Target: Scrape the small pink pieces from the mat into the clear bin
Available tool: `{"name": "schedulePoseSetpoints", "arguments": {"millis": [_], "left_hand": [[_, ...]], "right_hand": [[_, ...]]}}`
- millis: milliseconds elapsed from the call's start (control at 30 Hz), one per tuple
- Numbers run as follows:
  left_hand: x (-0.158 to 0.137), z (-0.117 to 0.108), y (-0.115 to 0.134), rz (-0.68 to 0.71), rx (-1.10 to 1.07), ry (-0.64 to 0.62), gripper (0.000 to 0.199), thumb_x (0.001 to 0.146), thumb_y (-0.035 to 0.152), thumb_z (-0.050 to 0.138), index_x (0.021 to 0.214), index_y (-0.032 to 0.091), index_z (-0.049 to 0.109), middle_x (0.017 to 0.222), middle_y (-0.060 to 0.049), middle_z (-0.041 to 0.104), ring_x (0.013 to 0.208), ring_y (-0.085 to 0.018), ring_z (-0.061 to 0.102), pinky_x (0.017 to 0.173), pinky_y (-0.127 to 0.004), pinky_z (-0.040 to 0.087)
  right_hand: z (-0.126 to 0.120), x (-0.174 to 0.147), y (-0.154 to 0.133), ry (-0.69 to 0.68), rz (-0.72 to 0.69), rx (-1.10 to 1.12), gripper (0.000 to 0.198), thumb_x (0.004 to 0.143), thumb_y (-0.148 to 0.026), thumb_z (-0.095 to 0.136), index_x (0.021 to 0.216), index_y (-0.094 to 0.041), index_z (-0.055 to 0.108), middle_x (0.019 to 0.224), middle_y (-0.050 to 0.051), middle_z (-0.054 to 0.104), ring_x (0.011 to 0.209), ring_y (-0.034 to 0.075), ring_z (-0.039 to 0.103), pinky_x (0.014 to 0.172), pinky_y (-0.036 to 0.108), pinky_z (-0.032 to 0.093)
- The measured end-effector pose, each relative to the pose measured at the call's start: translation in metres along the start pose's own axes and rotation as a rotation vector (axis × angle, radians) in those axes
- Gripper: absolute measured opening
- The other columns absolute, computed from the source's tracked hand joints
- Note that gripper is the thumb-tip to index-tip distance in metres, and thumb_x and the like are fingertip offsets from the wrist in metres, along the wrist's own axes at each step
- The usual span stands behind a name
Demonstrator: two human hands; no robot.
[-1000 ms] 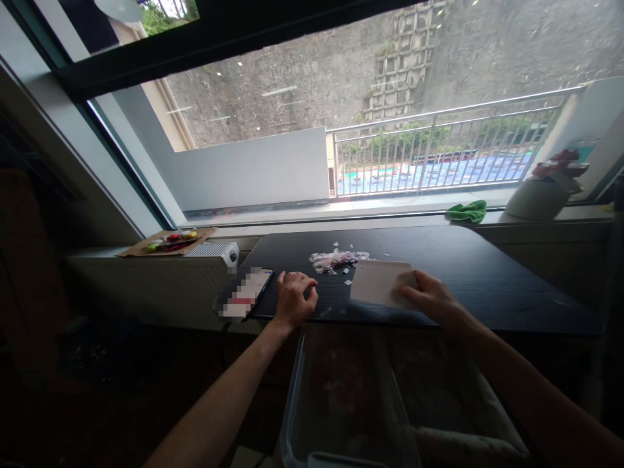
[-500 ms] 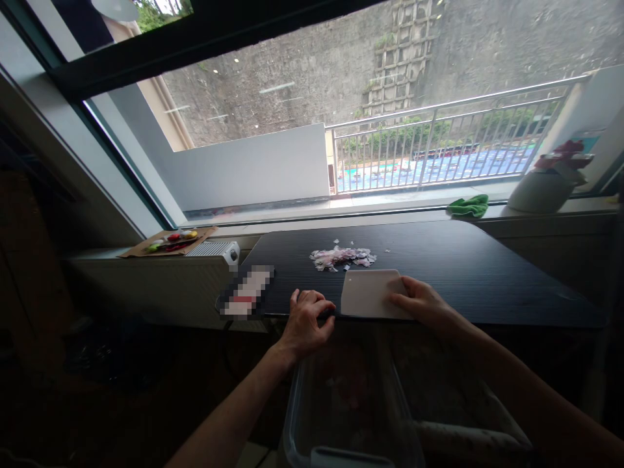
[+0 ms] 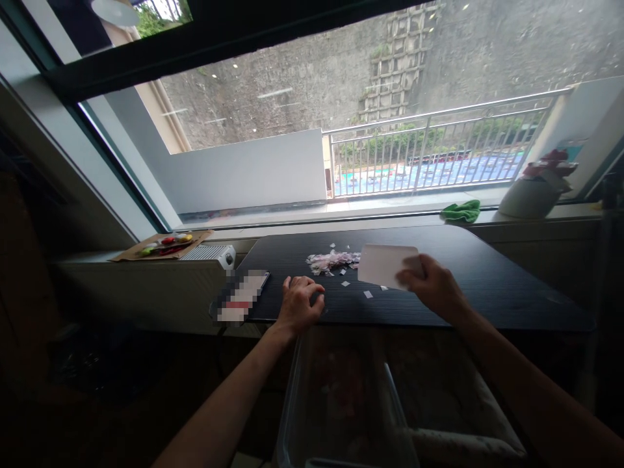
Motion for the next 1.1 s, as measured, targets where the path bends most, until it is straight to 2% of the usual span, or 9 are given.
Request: {"name": "schedulePoseSetpoints", "arguments": {"millis": [100, 267, 400, 533, 700, 800, 900, 1100], "left_hand": [[0.005, 0.008, -0.001, 0.002, 0.012, -0.013, 0.013, 0.077, 0.023, 0.057, 0.085, 0.023, 0.068, 0.089, -0.003, 0.063, 0.098, -0.021, 0.057, 0.109, -0.056, 0.024], [0.000, 0.013, 0.000, 0.030, 0.037, 0.017, 0.014, 0.078, 0.023, 0.055, 0.083, 0.022, 0.067, 0.087, -0.003, 0.064, 0.094, -0.021, 0.058, 0.108, -0.054, 0.026], [-0.002, 0.012, 0.001, 0.061, 0.059, 0.041, 0.015, 0.078, 0.022, 0.053, 0.083, 0.023, 0.066, 0.086, -0.003, 0.064, 0.092, -0.021, 0.058, 0.108, -0.055, 0.026], [-0.003, 0.011, 0.001, 0.070, 0.065, 0.057, 0.014, 0.077, 0.022, 0.053, 0.083, 0.024, 0.066, 0.085, -0.003, 0.065, 0.092, -0.022, 0.058, 0.108, -0.054, 0.027], [-0.003, 0.011, 0.002, 0.067, 0.070, 0.053, 0.016, 0.078, 0.023, 0.052, 0.083, 0.022, 0.067, 0.085, -0.003, 0.064, 0.093, -0.023, 0.059, 0.108, -0.055, 0.025], [-0.003, 0.011, 0.003, 0.069, 0.082, 0.057, 0.016, 0.078, 0.023, 0.052, 0.083, 0.022, 0.066, 0.085, -0.003, 0.064, 0.093, -0.022, 0.058, 0.108, -0.055, 0.025], [-0.003, 0.011, 0.004, 0.069, 0.098, 0.058, 0.015, 0.079, 0.022, 0.052, 0.083, 0.022, 0.066, 0.085, -0.003, 0.064, 0.093, -0.022, 0.058, 0.108, -0.055, 0.026], [-0.003, 0.012, 0.004, 0.060, 0.094, 0.045, 0.014, 0.080, 0.022, 0.052, 0.086, 0.022, 0.065, 0.087, -0.003, 0.064, 0.096, -0.022, 0.057, 0.109, -0.056, 0.024]], "right_hand": [[-0.006, 0.003, 0.003, -0.020, 0.019, -0.083, 0.019, 0.071, -0.032, 0.057, 0.087, -0.020, 0.061, 0.069, 0.003, 0.064, 0.062, 0.018, 0.057, 0.055, 0.028, 0.041], [-0.027, -0.001, 0.018, 0.060, 0.049, -0.139, 0.020, 0.073, -0.034, 0.056, 0.087, -0.020, 0.062, 0.070, 0.004, 0.063, 0.062, 0.019, 0.057, 0.056, 0.029, 0.040], [-0.032, -0.004, 0.025, 0.028, 0.032, -0.136, 0.018, 0.073, -0.033, 0.056, 0.086, -0.021, 0.062, 0.069, 0.003, 0.063, 0.063, 0.019, 0.057, 0.056, 0.028, 0.040], [-0.041, -0.008, 0.031, 0.077, 0.037, -0.110, 0.016, 0.073, -0.034, 0.057, 0.083, -0.022, 0.060, 0.069, 0.003, 0.063, 0.063, 0.019, 0.057, 0.056, 0.028, 0.041], [-0.044, -0.011, 0.037, 0.007, 0.039, -0.137, 0.017, 0.072, -0.033, 0.056, 0.083, -0.021, 0.059, 0.067, 0.002, 0.062, 0.062, 0.019, 0.057, 0.057, 0.029, 0.041], [-0.046, -0.009, 0.029, 0.063, 0.030, -0.133, 0.019, 0.072, -0.036, 0.057, 0.085, -0.022, 0.059, 0.067, 0.002, 0.062, 0.062, 0.019, 0.056, 0.057, 0.029, 0.040], [-0.031, -0.001, 0.010, 0.064, -0.010, -0.069, 0.020, 0.073, -0.036, 0.058, 0.087, -0.021, 0.059, 0.069, 0.002, 0.063, 0.062, 0.018, 0.056, 0.057, 0.029, 0.041], [0.034, 0.024, -0.031, -0.064, -0.097, 0.032, 0.020, 0.079, -0.029, 0.054, 0.097, -0.020, 0.059, 0.083, 0.006, 0.069, 0.069, 0.018, 0.060, 0.058, 0.027, 0.043]]}}
Point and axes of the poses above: each hand's wrist, its own x-axis towards the middle knuckle, its own z-axis out of the palm, y = z × x, the point moved 6 cm from there along x, towards the middle knuckle
